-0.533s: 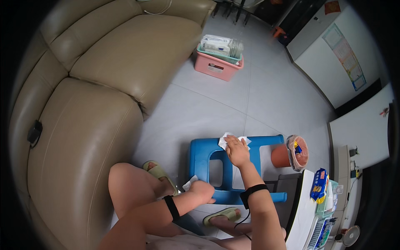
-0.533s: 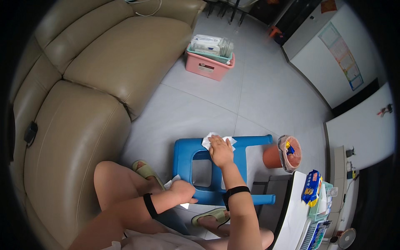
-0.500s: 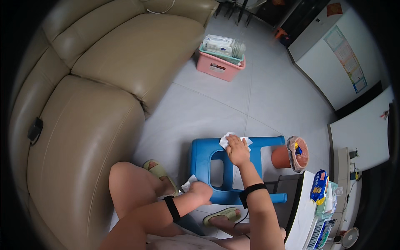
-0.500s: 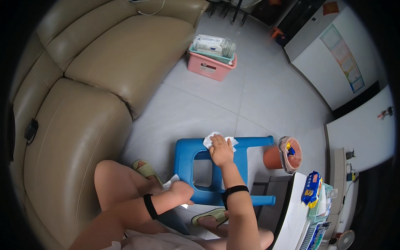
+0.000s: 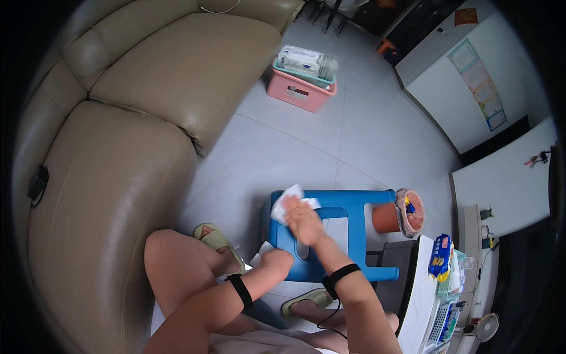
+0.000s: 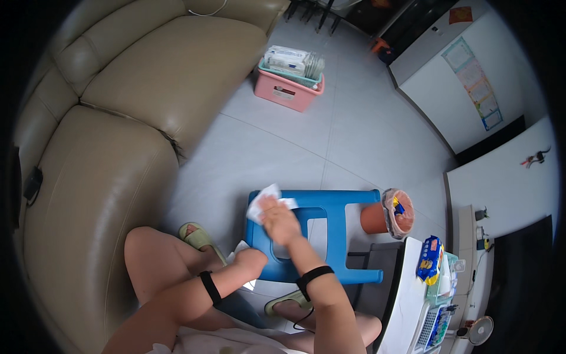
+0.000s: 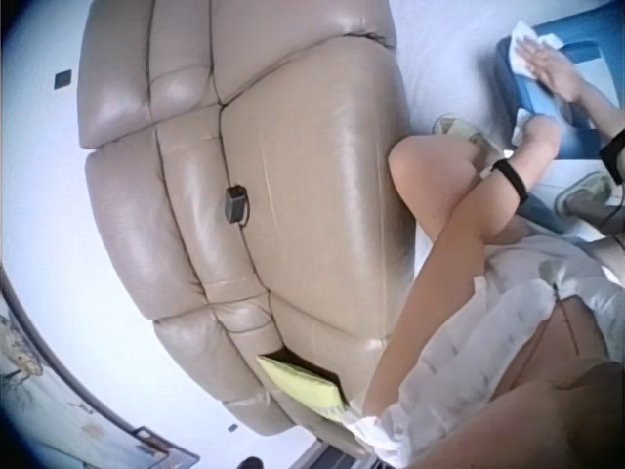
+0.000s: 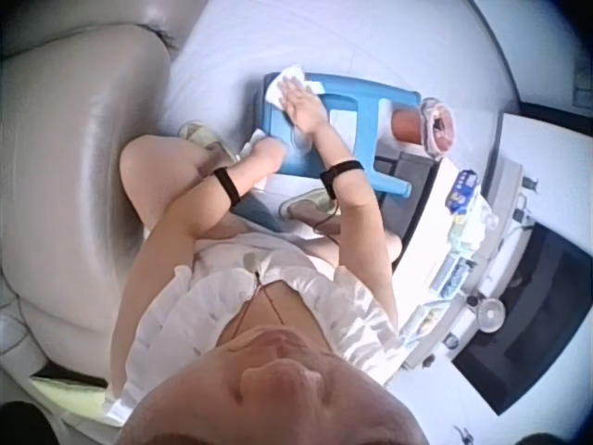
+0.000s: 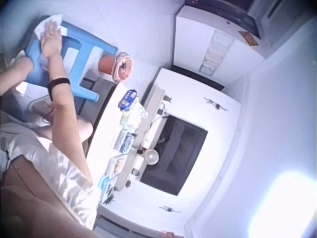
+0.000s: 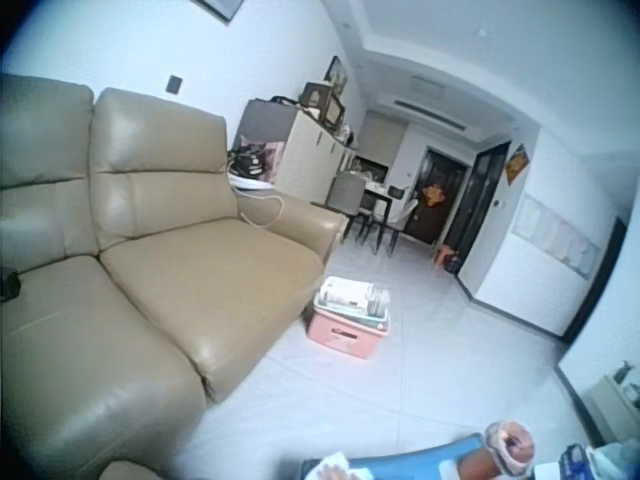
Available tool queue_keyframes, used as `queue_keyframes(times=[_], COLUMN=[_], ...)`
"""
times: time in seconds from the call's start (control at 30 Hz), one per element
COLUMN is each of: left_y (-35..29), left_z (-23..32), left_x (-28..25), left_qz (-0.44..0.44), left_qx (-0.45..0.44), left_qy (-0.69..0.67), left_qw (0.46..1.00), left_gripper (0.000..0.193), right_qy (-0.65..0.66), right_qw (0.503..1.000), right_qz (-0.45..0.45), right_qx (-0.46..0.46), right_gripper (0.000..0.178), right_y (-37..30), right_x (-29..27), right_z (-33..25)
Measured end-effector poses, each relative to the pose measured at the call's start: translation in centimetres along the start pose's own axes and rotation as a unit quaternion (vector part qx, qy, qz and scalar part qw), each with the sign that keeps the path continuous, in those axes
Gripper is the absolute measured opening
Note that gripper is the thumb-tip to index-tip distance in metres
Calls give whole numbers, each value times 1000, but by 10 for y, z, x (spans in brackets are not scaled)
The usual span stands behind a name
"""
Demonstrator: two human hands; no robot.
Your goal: The person wipes the top, sides, and legs of a blue plastic stool using white wipes, turning the stool over to reach different parts.
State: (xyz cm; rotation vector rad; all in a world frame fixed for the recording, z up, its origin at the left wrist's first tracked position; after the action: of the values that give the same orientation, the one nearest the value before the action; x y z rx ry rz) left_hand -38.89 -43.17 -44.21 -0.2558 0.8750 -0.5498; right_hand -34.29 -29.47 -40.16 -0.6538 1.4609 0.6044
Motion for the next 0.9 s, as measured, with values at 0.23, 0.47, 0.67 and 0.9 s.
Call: queue_keyframes(times=[0.23, 0.47, 0.67, 0.9], left_y=[13, 5, 13, 3], left_z=[-7, 6, 3, 11], left_x=[-3, -13, -11, -19], left_qz=[-37, -41, -28, -67], left_qx=[22, 20, 21, -10], left_qy=[-16, 21, 28, 36], left_qw=[999, 999, 999, 997], left_gripper=[15, 32, 33, 36], right_qy=[-78, -41, -103, -79], right_qw=[946, 997, 946, 921], right_qz=[-28, 30, -47, 70], right_qx=[313, 61, 304, 375], right_gripper=[56, 51, 53, 51], right_y=[-38, -14, -53, -32], right_x=[-4, 6, -14, 5], right_z=[117, -23, 121, 100])
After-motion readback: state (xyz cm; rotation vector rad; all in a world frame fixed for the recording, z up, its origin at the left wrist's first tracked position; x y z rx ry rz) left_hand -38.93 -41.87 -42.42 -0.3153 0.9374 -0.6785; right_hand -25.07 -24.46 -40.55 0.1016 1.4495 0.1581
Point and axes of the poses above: each hand's wrist, its own y-axis towards the middle knuckle, its own x-axis out of the palm, z = x × y, the point moved 7 cm from there along y, towards the middle knuckle, and after that the axes turned 10 degrees about -y, right-handed, at the moved point
